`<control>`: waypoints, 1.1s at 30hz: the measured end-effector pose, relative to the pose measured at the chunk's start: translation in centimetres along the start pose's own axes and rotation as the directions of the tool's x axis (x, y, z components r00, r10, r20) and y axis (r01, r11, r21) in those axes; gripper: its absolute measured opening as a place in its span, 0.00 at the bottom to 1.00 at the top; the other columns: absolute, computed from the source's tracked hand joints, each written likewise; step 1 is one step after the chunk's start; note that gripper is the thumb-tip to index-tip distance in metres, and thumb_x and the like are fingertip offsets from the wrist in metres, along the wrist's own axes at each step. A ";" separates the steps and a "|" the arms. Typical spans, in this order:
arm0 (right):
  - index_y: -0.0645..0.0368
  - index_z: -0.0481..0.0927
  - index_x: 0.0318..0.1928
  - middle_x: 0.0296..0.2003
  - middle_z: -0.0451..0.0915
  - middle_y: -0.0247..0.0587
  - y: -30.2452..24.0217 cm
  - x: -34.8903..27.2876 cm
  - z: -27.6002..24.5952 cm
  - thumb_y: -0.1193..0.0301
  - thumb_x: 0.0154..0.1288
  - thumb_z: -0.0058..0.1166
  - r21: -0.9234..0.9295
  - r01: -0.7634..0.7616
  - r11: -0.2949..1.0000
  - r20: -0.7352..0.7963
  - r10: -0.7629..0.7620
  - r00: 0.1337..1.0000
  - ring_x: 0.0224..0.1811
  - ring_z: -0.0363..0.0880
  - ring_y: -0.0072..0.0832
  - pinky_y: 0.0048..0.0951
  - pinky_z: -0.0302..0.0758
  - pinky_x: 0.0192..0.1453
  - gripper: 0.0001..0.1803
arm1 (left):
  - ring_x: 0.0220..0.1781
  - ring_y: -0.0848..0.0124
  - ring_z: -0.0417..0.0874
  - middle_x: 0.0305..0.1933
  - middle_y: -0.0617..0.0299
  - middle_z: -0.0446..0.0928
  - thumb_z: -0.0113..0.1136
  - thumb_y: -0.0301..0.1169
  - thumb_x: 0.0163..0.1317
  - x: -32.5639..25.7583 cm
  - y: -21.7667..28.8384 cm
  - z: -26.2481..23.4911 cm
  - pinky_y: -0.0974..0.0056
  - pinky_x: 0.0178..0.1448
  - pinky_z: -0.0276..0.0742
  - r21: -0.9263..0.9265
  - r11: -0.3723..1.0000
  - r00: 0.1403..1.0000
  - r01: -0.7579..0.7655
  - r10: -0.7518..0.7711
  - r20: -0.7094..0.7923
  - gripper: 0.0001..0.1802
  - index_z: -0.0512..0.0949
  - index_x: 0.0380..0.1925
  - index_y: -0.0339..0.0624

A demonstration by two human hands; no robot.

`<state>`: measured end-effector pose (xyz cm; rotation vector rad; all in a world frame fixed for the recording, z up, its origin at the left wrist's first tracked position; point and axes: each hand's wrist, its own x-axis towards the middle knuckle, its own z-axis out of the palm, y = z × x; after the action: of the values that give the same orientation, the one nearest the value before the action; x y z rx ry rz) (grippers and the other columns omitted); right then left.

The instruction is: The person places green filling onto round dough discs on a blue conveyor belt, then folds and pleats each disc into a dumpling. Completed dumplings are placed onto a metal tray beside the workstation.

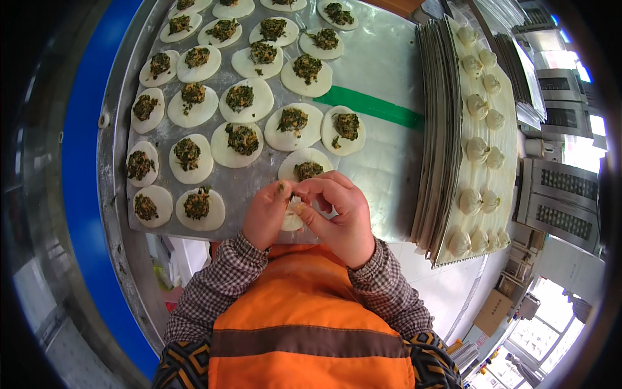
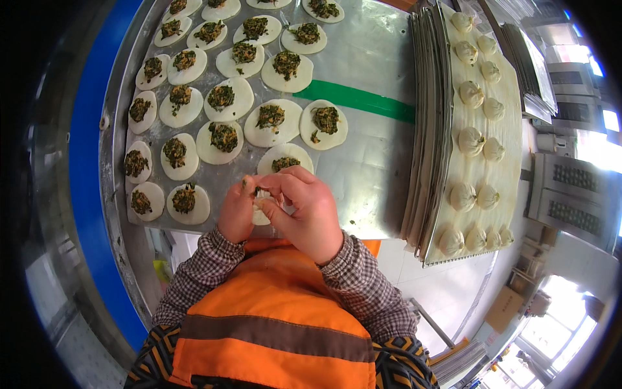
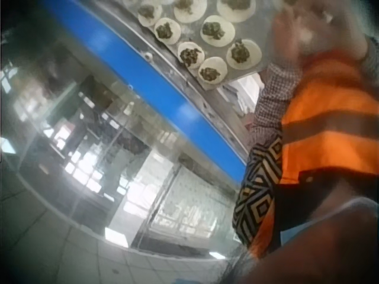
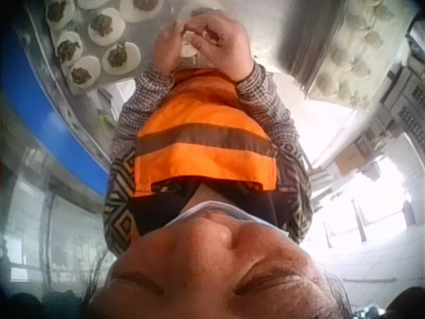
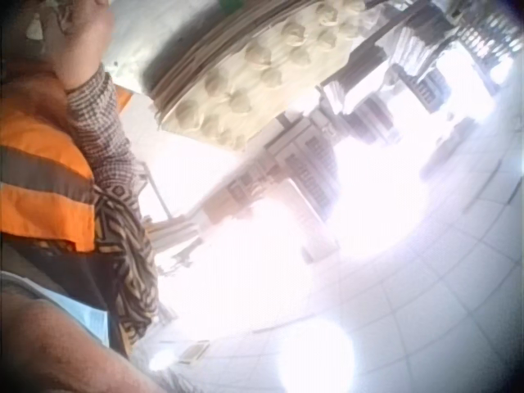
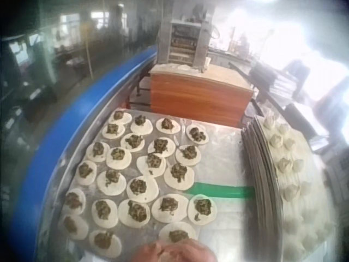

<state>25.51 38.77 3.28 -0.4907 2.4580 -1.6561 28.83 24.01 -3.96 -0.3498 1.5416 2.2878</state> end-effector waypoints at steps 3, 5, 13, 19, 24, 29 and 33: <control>0.62 0.80 0.37 0.29 0.75 0.36 -0.1 0.6 0.5 0.81 0.52 0.63 0.031 -0.056 0.998 0.015 0.055 0.998 0.22 0.69 0.19 0.20 0.67 0.27 0.10 | 0.28 0.76 0.79 0.34 0.61 0.78 0.44 0.53 0.70 0.3 -0.3 0.0 0.71 0.28 0.77 -0.118 0.992 0.996 -0.050 0.059 0.073 0.27 0.76 0.41 0.36; 0.63 0.80 0.35 0.29 0.76 0.37 0.0 0.6 0.5 0.82 0.53 0.62 0.036 -0.080 0.996 0.025 0.079 0.997 0.23 0.71 0.19 0.20 0.68 0.27 0.08 | 0.28 0.75 0.79 0.33 0.60 0.78 0.42 0.56 0.70 0.4 -0.4 -0.1 0.70 0.27 0.78 0.006 0.981 0.978 -0.195 0.194 0.070 0.31 0.76 0.40 0.36; 0.63 0.81 0.36 0.31 0.79 0.42 0.3 0.1 -0.4 0.82 0.52 0.61 -0.019 0.037 0.999 0.107 -0.035 0.994 0.30 0.81 0.29 0.26 0.76 0.33 0.08 | 0.25 0.72 0.79 0.30 0.59 0.78 0.27 0.68 0.65 0.1 0.9 -0.5 0.68 0.25 0.77 -0.354 0.922 0.982 0.156 -0.104 0.161 0.43 0.75 0.35 0.37; 0.60 0.82 0.36 0.31 0.78 0.44 -0.5 -1.4 -0.6 0.79 0.49 0.63 -0.202 0.300 0.932 0.109 -0.283 0.953 0.31 0.79 0.37 0.33 0.77 0.34 0.10 | 0.28 0.73 0.78 0.30 0.60 0.78 0.25 0.65 0.68 -0.8 1.1 0.4 0.69 0.34 0.78 -0.307 0.946 0.994 0.107 -0.091 0.067 0.42 0.76 0.33 0.36; 0.58 0.79 0.45 0.38 0.78 0.43 -0.9 -3.4 -0.6 0.75 0.47 0.67 -0.188 0.286 0.940 0.036 -0.284 0.958 0.30 0.79 0.35 0.31 0.77 0.32 0.21 | 0.33 0.74 0.79 0.31 0.61 0.78 0.26 0.64 0.68 -1.7 1.2 1.4 0.68 0.40 0.78 -0.253 0.965 0.995 0.065 -0.045 0.084 0.41 0.76 0.37 0.36; 0.56 0.70 0.56 0.52 0.72 0.46 -3.0 -6.7 -2.3 0.71 0.45 0.69 -0.164 0.090 0.982 -0.056 -0.101 0.993 0.31 0.79 0.36 0.31 0.77 0.32 0.35 | 0.40 0.69 0.81 0.38 0.59 0.80 0.29 0.67 0.65 -2.9 2.4 4.4 0.66 0.43 0.78 -0.340 0.939 0.996 0.046 -0.017 0.087 0.43 0.64 0.62 0.41; 0.56 0.70 0.57 0.55 0.72 0.43 -4.2 -8.8 -5.2 0.68 0.48 0.66 -0.292 0.043 0.955 0.093 -0.017 0.996 0.37 0.80 0.42 0.35 0.79 0.37 0.33 | 0.55 0.63 0.76 0.53 0.52 0.74 0.31 0.65 0.67 -3.1 3.0 8.7 0.59 0.60 0.71 -0.257 0.966 0.895 -0.024 0.135 0.426 0.44 0.55 0.68 0.39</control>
<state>33.00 44.88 8.53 -0.6254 2.6525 -1.2499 30.30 30.59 3.03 0.1733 1.0657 2.4100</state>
